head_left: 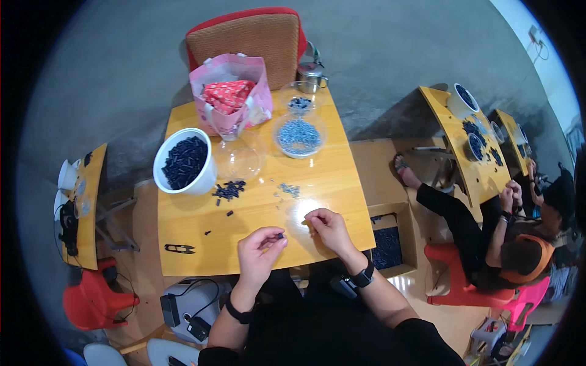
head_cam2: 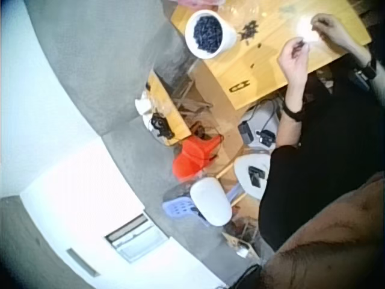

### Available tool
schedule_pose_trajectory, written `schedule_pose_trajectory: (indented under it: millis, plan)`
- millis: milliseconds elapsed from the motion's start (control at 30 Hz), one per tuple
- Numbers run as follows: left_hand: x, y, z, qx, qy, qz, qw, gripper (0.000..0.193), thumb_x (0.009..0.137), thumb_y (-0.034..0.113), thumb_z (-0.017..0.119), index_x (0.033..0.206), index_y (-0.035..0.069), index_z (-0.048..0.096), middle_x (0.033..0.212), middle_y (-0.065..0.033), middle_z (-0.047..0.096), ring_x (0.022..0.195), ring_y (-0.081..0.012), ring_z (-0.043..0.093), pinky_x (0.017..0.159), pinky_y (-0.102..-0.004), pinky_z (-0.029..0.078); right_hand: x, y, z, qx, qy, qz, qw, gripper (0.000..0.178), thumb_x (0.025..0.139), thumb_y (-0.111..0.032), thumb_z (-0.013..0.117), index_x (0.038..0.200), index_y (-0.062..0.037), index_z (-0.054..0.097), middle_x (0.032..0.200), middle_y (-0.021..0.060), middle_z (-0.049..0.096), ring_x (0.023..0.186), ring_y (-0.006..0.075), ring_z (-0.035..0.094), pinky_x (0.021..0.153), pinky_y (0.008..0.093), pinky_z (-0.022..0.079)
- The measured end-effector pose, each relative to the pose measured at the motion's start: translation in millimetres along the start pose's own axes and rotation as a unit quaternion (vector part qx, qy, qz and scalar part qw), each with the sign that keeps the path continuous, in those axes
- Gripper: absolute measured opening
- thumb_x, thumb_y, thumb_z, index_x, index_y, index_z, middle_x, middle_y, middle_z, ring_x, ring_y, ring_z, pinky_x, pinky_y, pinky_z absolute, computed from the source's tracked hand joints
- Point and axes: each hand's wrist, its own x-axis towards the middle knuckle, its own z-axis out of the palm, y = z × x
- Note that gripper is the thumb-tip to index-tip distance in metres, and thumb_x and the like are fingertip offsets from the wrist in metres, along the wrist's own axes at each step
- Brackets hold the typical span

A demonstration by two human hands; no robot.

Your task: The person assembles components by hand by picking up a black plastic tube and a metal pin, fitting the pin into the tube, and placing the completed assembly onto the table.

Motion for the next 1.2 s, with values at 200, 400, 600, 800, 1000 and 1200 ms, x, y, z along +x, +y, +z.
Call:
schedule_pose_trajectory:
  millis: [200, 400, 600, 800, 1000, 1200]
  plan:
    - [-11.1, 40.5, 7.0, 0.106, -0.06, 0.087, 0.989, 0.016, 0.073, -0.007, 0.064, 0.088, -0.004, 0.062, 0.081, -0.0065, 0.063, 0.074, -0.0107, 0.059, 0.07, -0.022, 0.047, -27.6, -52.1, -9.0, 0.142, -0.032, 0.038, 0.989, 0.011, 0.086, -0.004, 0.056, 0.094, 0.0009, 0.061, 0.078, 0.0042, 0.06, 0.065, 0.0099, 0.057, 0.064, 0.0228, 0.049]
    - [-12.3, 25.1, 4.7, -0.174, -0.031, 0.0, 0.984, 0.012, 0.08, 0.003, 0.06, 0.089, -0.004, 0.061, 0.083, -0.0086, 0.062, 0.069, -0.0154, 0.059, 0.063, -0.0246, 0.048, -49.3, -84.8, -10.1, 0.217, -0.095, 0.01, 0.971, 0.016, 0.085, -0.002, 0.056, 0.099, 0.0028, 0.061, 0.088, 0.0073, 0.061, 0.076, 0.0124, 0.059, 0.068, 0.0237, 0.049]
    - [-16.2, 21.3, 11.4, -0.285, -0.084, -0.11, 0.949, 0.013, 0.082, 0.001, 0.057, 0.094, -0.005, 0.06, 0.082, -0.0095, 0.062, 0.071, -0.0146, 0.061, 0.063, -0.0238, 0.049, -59.4, -79.8, 18.3, 0.074, -0.063, -0.124, 0.988, 0.018, 0.083, 0.003, 0.057, 0.1, 0.0043, 0.061, 0.092, 0.0082, 0.059, 0.082, 0.0127, 0.059, 0.073, 0.0234, 0.049]
    - [-18.3, 20.8, 3.8, -0.206, -0.078, -0.063, 0.973, 0.013, 0.082, 0.001, 0.058, 0.094, -0.005, 0.06, 0.084, -0.0118, 0.063, 0.073, -0.0154, 0.061, 0.063, -0.0237, 0.049, -63.7, -86.6, 22.3, -0.088, -0.039, -0.158, 0.983, 0.017, 0.081, 0.004, 0.059, 0.097, 0.0021, 0.063, 0.088, 0.0089, 0.061, 0.079, 0.013, 0.061, 0.07, 0.0238, 0.05]
    - [-21.8, 27.2, 0.2, -0.385, -0.113, -0.115, 0.909, 0.014, 0.081, -0.001, 0.059, 0.095, -0.003, 0.06, 0.085, -0.0121, 0.064, 0.073, -0.0166, 0.062, 0.065, -0.0245, 0.05, -70.5, -96.4, 17.3, 0.003, -0.043, -0.168, 0.985, 0.014, 0.076, 0.003, 0.064, 0.09, 0.0011, 0.065, 0.081, 0.0095, 0.062, 0.073, 0.0153, 0.061, 0.066, 0.0243, 0.049]
    - [-25.9, 19.3, -1.0, -0.454, -0.149, -0.115, 0.871, 0.016, 0.081, -0.002, 0.06, 0.096, -0.003, 0.06, 0.084, -0.0114, 0.063, 0.074, -0.0179, 0.062, 0.066, -0.0262, 0.051, -71.7, -108.7, 27.5, -0.034, -0.088, -0.269, 0.958, 0.007, 0.073, 0.002, 0.068, 0.08, 0.0006, 0.067, 0.075, 0.0076, 0.062, 0.066, 0.0132, 0.058, 0.059, 0.0229, 0.045]
